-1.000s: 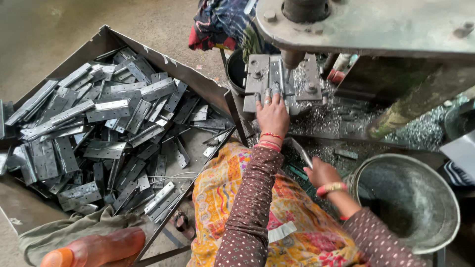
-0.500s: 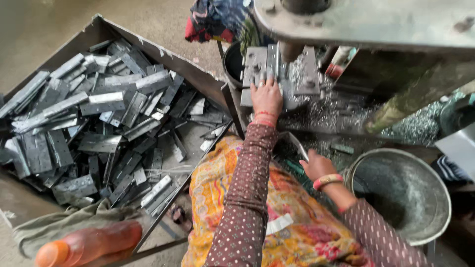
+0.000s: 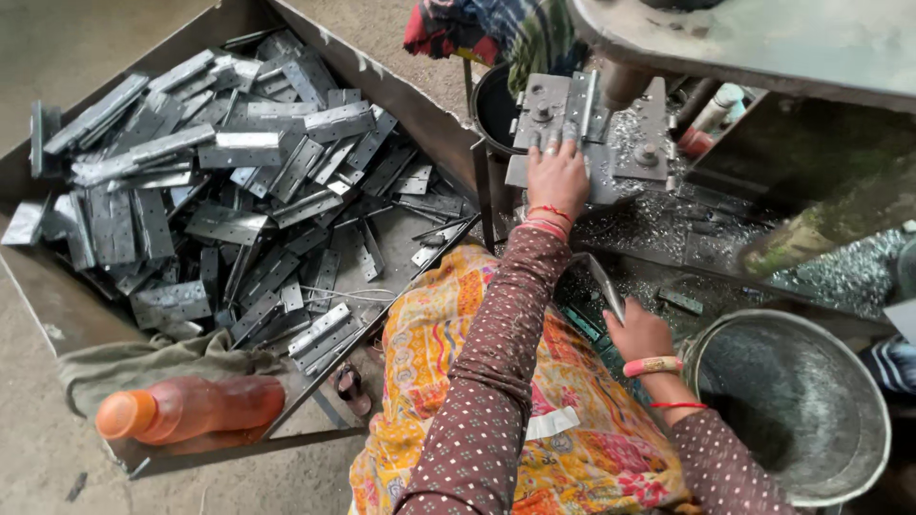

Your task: The person operates a manual press machine to process metal pieces, placing them into the machine and pressing a lever. After processing, the person picks up a small packet, opens it, and applies a substance to their finger.

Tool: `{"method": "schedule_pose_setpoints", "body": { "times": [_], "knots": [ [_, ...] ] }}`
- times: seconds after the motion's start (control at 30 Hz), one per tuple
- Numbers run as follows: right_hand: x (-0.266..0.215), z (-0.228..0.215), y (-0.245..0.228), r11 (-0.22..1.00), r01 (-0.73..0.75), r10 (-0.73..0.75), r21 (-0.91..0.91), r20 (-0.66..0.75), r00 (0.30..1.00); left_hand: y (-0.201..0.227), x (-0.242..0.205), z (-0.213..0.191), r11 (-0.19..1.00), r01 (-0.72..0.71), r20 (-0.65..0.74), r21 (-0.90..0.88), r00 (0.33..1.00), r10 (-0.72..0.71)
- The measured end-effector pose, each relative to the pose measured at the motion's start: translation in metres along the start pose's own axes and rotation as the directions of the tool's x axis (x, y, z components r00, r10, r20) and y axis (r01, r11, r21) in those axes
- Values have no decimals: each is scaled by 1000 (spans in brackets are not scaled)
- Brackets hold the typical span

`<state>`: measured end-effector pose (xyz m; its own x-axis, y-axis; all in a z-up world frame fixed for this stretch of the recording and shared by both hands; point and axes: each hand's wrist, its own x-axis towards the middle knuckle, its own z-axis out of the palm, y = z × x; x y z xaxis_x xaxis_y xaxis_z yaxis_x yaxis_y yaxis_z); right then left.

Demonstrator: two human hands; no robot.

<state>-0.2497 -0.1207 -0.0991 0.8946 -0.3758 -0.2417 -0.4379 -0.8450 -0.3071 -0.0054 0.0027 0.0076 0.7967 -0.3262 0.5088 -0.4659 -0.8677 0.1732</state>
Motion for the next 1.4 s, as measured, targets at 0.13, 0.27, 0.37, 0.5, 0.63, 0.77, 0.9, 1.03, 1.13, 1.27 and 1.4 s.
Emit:
{"method": "schedule_pose_setpoints", "body": {
  "times": [0.13, 0.27, 0.37, 0.5, 0.63, 0.77, 0.9, 1.03, 1.13, 1.27, 1.4],
  "knots": [
    [12, 22, 31, 994, 112, -112, 10, -6, 994, 9, -32, -30, 998, -12, 310, -69, 950, 32],
    [26, -6, 39, 998, 60, -59, -1, 181, 982, -41, -112, -70, 989, -59, -136, -138, 990, 40],
    [57, -45, 39, 986, 64, -30, -156, 212, 977, -105, -173, -86, 972, 209, -67, -105, 974, -217],
    [78, -57, 24, 980, 62, -10, -189, 265, 964, -211, -248, -91, 785, 619, -28, 31, 786, -618],
    [68, -65, 18, 943, 100, -26, -317, 228, 973, -252, -252, -44, 772, 625, -101, 116, 781, -617],
    [55, -71, 7, 974, 57, -2, -221, 242, 970, -276, -221, 13, 752, 646, -79, 129, 763, -642],
    [49, -79, -5, 969, 63, -3, -238, 243, 970, -302, -225, 40, 706, 627, -27, 328, 754, -657],
    [47, -77, -8, 967, 72, -11, -246, 243, 970, -302, -255, 6, 537, 825, -34, -175, 540, -841],
    [49, -77, -8, 968, 71, -12, -242, 237, 971, -273, -253, -35, 286, 730, 77, -621, 419, -905],
    [46, -73, -11, 976, 89, -45, -199, 218, 975, -218, -214, -81, -50, 363, 285, -930, 631, -722],
    [45, -78, -14, 976, 120, -79, -184, 217, 973, -136, -152, -89, -303, 308, 419, -902, 795, -439]
  ]
}}
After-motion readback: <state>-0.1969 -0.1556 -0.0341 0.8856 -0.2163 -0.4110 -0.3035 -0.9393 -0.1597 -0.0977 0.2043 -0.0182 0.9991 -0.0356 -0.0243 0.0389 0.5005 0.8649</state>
